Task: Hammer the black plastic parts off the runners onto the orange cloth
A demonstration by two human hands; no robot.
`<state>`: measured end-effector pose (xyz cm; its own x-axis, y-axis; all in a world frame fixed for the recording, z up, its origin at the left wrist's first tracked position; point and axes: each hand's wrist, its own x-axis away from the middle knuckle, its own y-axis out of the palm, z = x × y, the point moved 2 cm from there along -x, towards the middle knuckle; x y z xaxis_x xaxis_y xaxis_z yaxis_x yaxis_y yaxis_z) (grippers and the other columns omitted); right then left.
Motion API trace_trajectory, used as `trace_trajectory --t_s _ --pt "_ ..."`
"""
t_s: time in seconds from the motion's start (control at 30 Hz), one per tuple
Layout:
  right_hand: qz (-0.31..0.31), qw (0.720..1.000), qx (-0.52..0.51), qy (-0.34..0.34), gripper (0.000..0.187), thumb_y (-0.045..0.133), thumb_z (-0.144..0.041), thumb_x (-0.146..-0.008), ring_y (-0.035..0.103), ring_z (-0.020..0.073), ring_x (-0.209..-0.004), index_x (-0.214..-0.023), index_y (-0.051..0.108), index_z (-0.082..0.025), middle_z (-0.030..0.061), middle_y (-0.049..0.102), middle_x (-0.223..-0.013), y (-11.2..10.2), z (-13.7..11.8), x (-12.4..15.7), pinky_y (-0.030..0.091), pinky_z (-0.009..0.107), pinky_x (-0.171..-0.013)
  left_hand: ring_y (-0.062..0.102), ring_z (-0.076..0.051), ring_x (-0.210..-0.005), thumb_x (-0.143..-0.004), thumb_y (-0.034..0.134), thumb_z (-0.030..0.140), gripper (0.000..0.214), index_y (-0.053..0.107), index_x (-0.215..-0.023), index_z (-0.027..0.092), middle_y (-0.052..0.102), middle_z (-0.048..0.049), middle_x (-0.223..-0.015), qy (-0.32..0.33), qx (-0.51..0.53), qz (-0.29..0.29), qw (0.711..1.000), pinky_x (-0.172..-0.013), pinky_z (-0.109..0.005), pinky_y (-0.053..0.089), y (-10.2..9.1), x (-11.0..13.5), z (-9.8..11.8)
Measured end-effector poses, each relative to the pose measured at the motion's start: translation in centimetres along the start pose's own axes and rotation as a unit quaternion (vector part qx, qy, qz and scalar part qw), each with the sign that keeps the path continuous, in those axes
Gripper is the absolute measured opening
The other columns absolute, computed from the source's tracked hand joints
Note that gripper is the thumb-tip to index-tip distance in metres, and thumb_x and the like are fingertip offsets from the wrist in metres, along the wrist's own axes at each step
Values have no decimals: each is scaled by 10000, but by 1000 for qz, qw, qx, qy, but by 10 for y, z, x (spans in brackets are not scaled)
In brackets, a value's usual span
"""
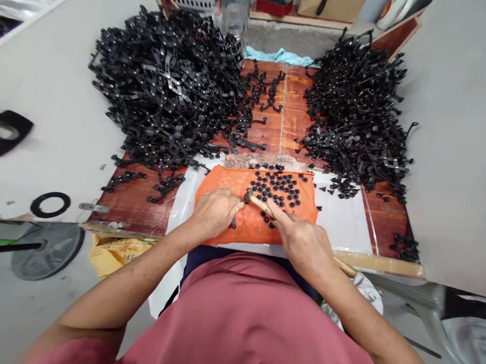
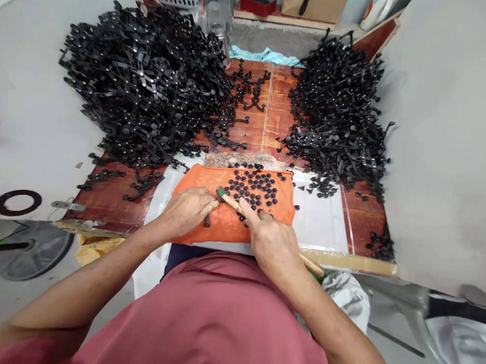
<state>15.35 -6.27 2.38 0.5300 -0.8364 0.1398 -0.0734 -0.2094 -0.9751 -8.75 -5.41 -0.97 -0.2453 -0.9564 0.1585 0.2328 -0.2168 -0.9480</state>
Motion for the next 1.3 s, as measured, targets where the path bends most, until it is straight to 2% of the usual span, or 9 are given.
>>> trace_trajectory --t_s 0.13,0.3,0.43,0.53,0.6,0.7,0.83,0.97,1.3 --pt "18 1000 9 14 590 368 -246 -1078 731 195 -804 -1658 290 -313 78 758 -1052 2 -1 -2 534 262 -681 644 -257 -858 -1047 392 377 430 726 -841 200 678 -101 -878 -13 -10 0 1000 -776 -374 470 1 0 2" --pt "-44 996 76 19 635 396 -194 -1040 732 227 -703 -1650 301 -339 68 764 -980 3 -6 -6 493 286 -578 637 -280 -900 -1037 417 371 369 707 -899 189 674 -117 -930 -16 18 -13 1000 -801 -393 464 -1 2 2" --pt "-39 996 83 3 635 386 -191 -1039 733 223 -745 -1652 295 -329 82 766 -1013 -2 -7 -9 486 274 -598 618 -283 -1043 -1029 459 297 269 655 -1199 226 694 -103 -1088 36 3 -4 999 -1030 -490 401 -16 19 0" --pt "-28 996 86 -6 612 404 -224 -1047 724 211 -729 -1645 319 -324 90 767 -967 -2 -4 -11 472 257 -607 597 -265 -1075 -1024 456 217 411 592 -1389 349 679 -78 -1195 108 -53 9 993 -1157 -596 244 -25 29 -3" --pt "-19 996 86 -7 612 421 -233 -1045 719 208 -706 -1641 329 -336 87 769 -944 1 -1 -12 467 255 -604 591 -248 -1065 -1023 475 222 398 629 -1351 388 671 -61 -1197 160 -76 -2 984 -1170 -592 230 -23 29 -7" --pt "-3 998 66 -16 608 428 -221 -1043 721 210 -709 -1634 348 -341 73 773 -941 3 1 -11 478 259 -609 597 -237 -987 -1022 523 308 235 726 -1141 306 676 -67 -1025 192 -91 -26 977 -1062 -477 388 -12 23 -14" --pt "51 998 -47 -12 548 434 -270 -1073 744 198 -815 -1613 393 -349 52 787 -1037 -3 9 3 538 266 -717 622 -210 -862 -1050 465 383 288 690 -988 214 666 -70 -901 117 -49 39 991 -802 -314 464 -8 16 -20" --pt "117 980 -158 39 521 444 -302 -1081 763 199 -912 -1601 421 -326 54 785 -1181 -8 29 24 575 292 -820 658 -223 -906 -1070 356 339 308 625 -1024 196 698 -81 -966 1 -1 117 993 -783 -312 468 -18 8 -19" --pt "69 980 -136 129 490 457 -322 -1073 784 250 -1008 -1558 479 -390 21 761 -1277 16 63 51 616 335 -855 684 -230 -915 -1060 361 348 334 654 -1006 198 749 -85 -1023 -74 -30 45 996 -758 -314 462 -13 -24 -7"
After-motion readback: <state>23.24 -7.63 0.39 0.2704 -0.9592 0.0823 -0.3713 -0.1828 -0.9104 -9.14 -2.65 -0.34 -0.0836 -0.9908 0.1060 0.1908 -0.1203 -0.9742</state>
